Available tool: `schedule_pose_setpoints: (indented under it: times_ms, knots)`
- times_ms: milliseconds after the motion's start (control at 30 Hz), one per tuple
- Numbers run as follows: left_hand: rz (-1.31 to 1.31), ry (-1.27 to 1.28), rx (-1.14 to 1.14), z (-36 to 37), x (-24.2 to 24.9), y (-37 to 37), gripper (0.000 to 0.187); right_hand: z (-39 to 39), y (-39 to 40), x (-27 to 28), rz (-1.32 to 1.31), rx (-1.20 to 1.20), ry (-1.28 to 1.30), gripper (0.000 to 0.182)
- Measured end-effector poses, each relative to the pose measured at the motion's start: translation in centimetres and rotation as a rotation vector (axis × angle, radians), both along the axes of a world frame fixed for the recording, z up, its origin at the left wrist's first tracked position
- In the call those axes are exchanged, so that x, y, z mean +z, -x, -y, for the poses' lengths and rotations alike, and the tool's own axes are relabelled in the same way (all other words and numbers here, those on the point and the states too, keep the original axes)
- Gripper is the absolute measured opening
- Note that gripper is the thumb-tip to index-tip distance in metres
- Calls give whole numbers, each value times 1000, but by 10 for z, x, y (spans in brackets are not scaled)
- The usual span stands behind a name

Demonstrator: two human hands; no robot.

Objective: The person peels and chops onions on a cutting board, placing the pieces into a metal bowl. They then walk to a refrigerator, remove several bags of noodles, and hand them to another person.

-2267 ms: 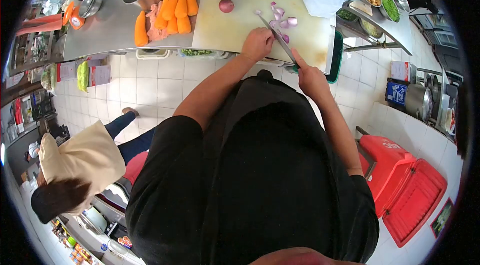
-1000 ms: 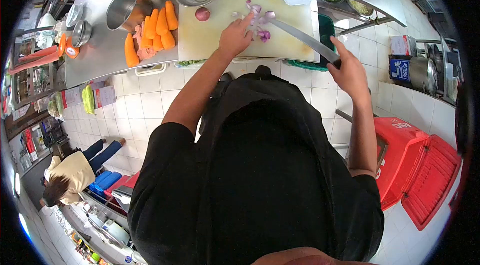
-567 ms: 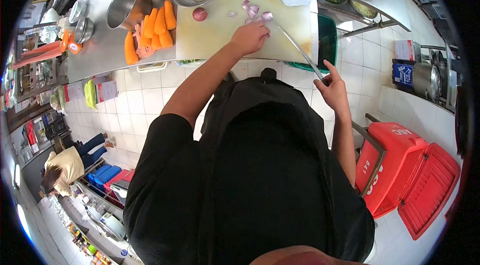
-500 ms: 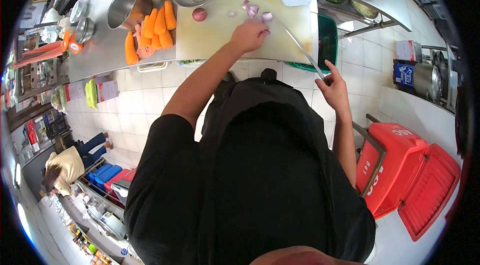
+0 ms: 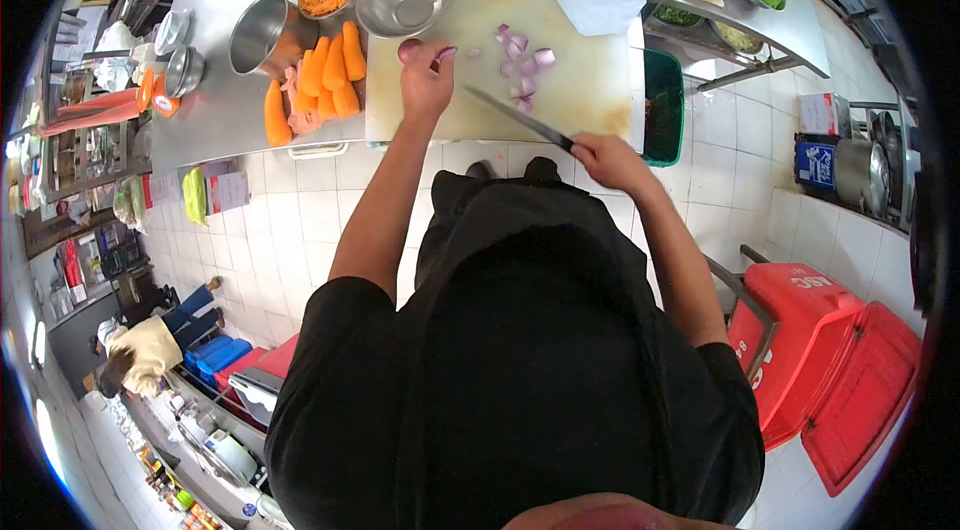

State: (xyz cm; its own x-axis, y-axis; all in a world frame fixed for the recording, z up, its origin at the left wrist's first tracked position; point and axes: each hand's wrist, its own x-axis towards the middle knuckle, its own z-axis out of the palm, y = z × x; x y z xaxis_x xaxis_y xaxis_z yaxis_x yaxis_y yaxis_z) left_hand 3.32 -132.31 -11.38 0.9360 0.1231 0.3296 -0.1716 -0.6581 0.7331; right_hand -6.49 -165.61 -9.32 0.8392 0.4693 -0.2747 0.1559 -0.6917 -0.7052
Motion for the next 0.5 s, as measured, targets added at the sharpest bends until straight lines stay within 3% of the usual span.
schedule_pose_setpoints:
  times_ms: [200,333,367,500]
  knots:
    - [63,-232,-133,-8,-21,14,14,-16,-39,3,75,-174,108,20]
    - [114,-248,-258,-3,-23,19,9,-29,1,3,123,-232,-1,24]
    - [139,-293,-296,-3,-23,21,10,-41,8,30,-62,-245,94,27]
    - [134,-325,-363,-9,-18,28,17,-72,38,21,49,-337,138,28]
